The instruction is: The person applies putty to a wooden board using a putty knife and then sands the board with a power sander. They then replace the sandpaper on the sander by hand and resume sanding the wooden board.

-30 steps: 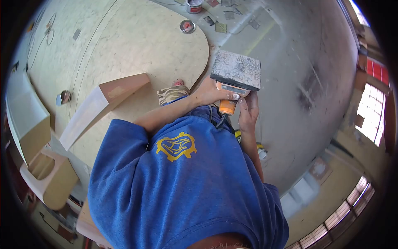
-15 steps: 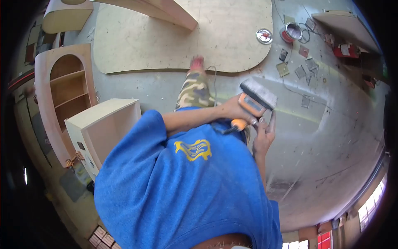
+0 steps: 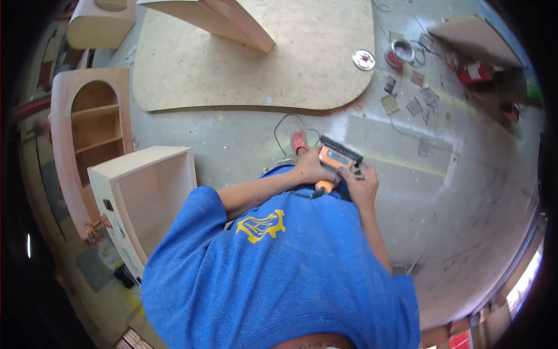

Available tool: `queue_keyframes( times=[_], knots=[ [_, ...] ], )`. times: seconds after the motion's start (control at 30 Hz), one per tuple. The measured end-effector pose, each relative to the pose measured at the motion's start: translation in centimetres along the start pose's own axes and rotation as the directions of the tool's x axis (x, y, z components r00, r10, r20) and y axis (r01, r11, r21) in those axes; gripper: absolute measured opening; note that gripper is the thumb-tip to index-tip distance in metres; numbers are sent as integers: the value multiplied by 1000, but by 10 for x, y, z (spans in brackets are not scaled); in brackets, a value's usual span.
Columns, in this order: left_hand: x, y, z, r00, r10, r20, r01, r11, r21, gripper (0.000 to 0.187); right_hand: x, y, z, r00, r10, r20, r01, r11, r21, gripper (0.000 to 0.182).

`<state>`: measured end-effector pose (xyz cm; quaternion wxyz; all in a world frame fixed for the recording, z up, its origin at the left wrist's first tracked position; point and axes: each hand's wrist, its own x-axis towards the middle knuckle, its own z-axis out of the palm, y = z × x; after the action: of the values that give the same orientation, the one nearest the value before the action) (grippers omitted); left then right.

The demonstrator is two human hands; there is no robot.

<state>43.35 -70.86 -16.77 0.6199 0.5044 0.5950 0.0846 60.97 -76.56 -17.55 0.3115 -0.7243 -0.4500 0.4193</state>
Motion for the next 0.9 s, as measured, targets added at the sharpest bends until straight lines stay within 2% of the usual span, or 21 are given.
queue_keyframes(
  times=[0.03,0.1,0.13,0.17,0.23,0.3,0.33,0.37,0.43,0.5,0.57,0.67,0.77,0.83,0.9],
  knots=[
    [1,-3,-1,997,70,20,-67,992,-105,90,-2,-20,-4,1000,27,-14,-27,1000,-7,45],
    [3,-17,3,1000,-2,-30,3,1000,30,117,-5,-25,-5,998,-30,-61,28,999,-31,46],
    [1,-12,2,999,12,-42,-9,998,62,110,-4,-25,-2,996,-25,-82,21,999,-45,46],
    [-2,-6,-2,998,25,-55,-20,995,96,103,-5,-27,1,992,-82,-97,78,996,-42,47],
    [-2,-12,-7,987,144,-72,-141,989,35,103,-8,-21,6,973,-185,-140,178,982,-62,49],
    [-9,-4,-18,995,98,-3,-98,993,58,104,-11,-10,11,955,-243,-168,217,963,-159,51],
    [-5,-20,-19,995,98,18,-98,995,10,103,-13,-16,14,945,-271,-181,249,959,-138,53],
    [-7,-18,-25,996,77,50,-79,996,35,104,-13,-17,18,945,-263,-193,239,961,-141,54],
    [-4,-32,-28,992,126,29,-126,992,16,107,-18,-17,29,947,-242,-212,214,966,-145,56],
    [-8,-39,-33,991,133,30,-134,989,53,109,-21,-16,42,917,-283,-280,267,959,-92,58],
    [-11,-44,-40,990,141,18,-142,986,92,111,-26,-18,47,906,-304,-295,272,951,-146,57],
    [-11,-60,-49,987,162,-20,-156,973,167,113,-32,-21,52,924,-310,-224,271,944,-191,51],
    [-13,-66,-60,969,246,39,-242,967,-79,110,-32,-25,61,931,-308,-199,259,936,-237,45],
    [2,-92,-61,975,221,17,-220,974,-47,112,-30,-30,69,930,-310,-198,273,942,-196,44],
    [-3,-79,-68,941,336,31,-335,942,-36,103,-28,-34,72,935,-295,-196,273,953,-128,42]
  ],
)
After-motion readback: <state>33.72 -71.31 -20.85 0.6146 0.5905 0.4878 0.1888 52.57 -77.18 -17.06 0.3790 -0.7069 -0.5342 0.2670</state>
